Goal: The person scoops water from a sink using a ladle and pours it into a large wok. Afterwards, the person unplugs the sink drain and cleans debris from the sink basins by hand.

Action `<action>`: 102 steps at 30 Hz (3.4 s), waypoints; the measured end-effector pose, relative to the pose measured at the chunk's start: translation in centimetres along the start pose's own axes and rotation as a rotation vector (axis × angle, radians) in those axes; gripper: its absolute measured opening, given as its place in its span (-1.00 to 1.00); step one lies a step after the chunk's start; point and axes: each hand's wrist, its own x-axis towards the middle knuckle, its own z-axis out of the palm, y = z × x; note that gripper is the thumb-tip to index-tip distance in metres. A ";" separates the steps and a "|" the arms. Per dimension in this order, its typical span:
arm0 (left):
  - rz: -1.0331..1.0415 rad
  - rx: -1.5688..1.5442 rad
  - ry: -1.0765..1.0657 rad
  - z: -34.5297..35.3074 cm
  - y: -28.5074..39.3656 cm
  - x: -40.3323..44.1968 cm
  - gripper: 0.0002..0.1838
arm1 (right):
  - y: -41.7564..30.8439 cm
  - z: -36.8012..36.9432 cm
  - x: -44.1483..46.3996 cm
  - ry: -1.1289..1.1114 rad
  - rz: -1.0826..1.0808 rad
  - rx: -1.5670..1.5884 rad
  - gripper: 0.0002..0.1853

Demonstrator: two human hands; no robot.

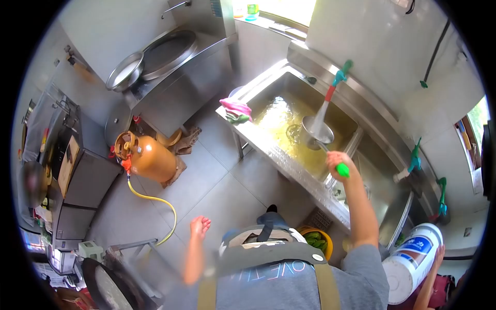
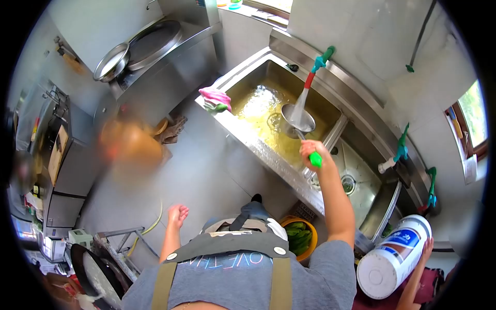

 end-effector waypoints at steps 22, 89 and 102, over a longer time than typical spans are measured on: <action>0.074 0.201 -0.026 13.1 10.2 8.7 -0.79 | 6.1 0.5 1.4 0.302 -0.492 -0.351 -0.75; 1.301 1.222 -0.490 71.9 20.5 -11.0 -0.58 | 2.6 -3.3 -2.3 0.319 -0.337 -0.407 -0.85; 1.579 0.892 -0.833 69.8 21.6 -5.5 -0.46 | 3.5 -2.0 -5.6 0.383 -0.319 -0.652 -0.87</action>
